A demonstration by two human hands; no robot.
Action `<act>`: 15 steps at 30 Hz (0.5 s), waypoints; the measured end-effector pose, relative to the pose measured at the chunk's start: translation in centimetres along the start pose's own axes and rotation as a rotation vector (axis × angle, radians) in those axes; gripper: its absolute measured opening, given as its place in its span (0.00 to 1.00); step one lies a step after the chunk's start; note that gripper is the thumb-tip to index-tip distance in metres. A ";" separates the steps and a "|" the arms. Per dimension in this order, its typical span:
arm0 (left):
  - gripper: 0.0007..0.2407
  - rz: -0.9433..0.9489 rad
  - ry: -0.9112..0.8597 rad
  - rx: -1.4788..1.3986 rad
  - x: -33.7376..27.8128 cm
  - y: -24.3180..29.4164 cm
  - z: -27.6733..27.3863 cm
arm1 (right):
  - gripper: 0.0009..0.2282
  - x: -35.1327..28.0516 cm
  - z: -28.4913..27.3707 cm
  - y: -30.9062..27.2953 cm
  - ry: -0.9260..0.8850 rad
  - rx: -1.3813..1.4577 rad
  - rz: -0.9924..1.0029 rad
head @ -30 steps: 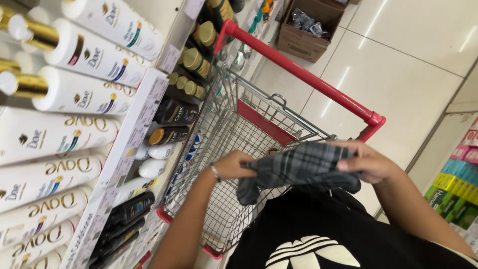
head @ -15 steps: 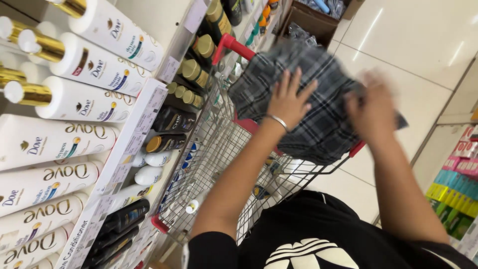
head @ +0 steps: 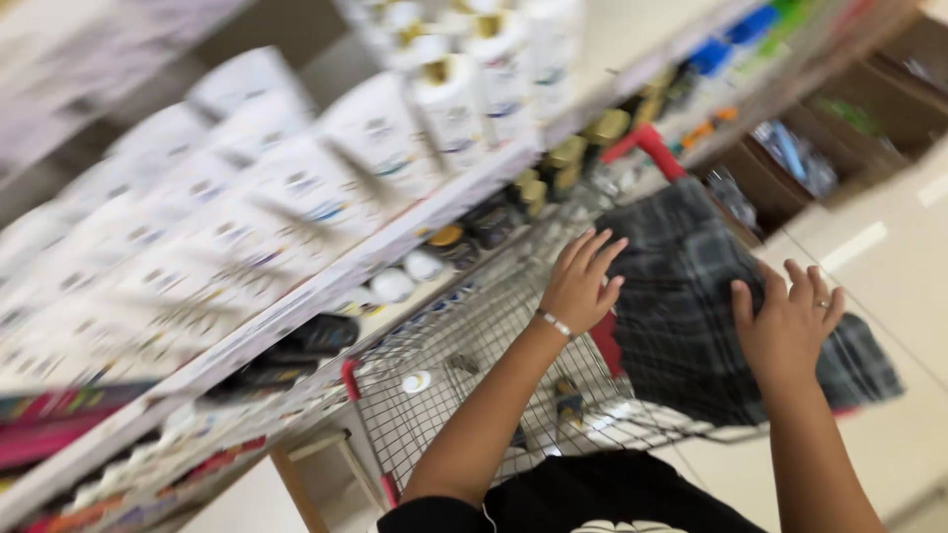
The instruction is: The person is selecting and organizing shampoo and conditioner bottles on a store shelf, placing some into a shopping cart.
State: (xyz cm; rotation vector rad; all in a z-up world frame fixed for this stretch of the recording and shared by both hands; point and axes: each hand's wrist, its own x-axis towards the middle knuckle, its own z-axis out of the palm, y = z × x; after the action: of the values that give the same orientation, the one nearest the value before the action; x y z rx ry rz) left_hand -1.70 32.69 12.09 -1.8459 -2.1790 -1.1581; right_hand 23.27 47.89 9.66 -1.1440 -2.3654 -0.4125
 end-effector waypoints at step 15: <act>0.12 -0.096 0.917 0.286 -9.1 1.6 -47.3 | 0.14 16.7 -30.1 -40.3 -0.484 1.395 -0.694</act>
State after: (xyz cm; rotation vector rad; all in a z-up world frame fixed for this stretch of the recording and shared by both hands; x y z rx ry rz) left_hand -16.99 -1.68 42.31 -0.8288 -1.7483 -1.2649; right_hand -9.09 20.49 41.48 0.2731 -2.4353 1.2664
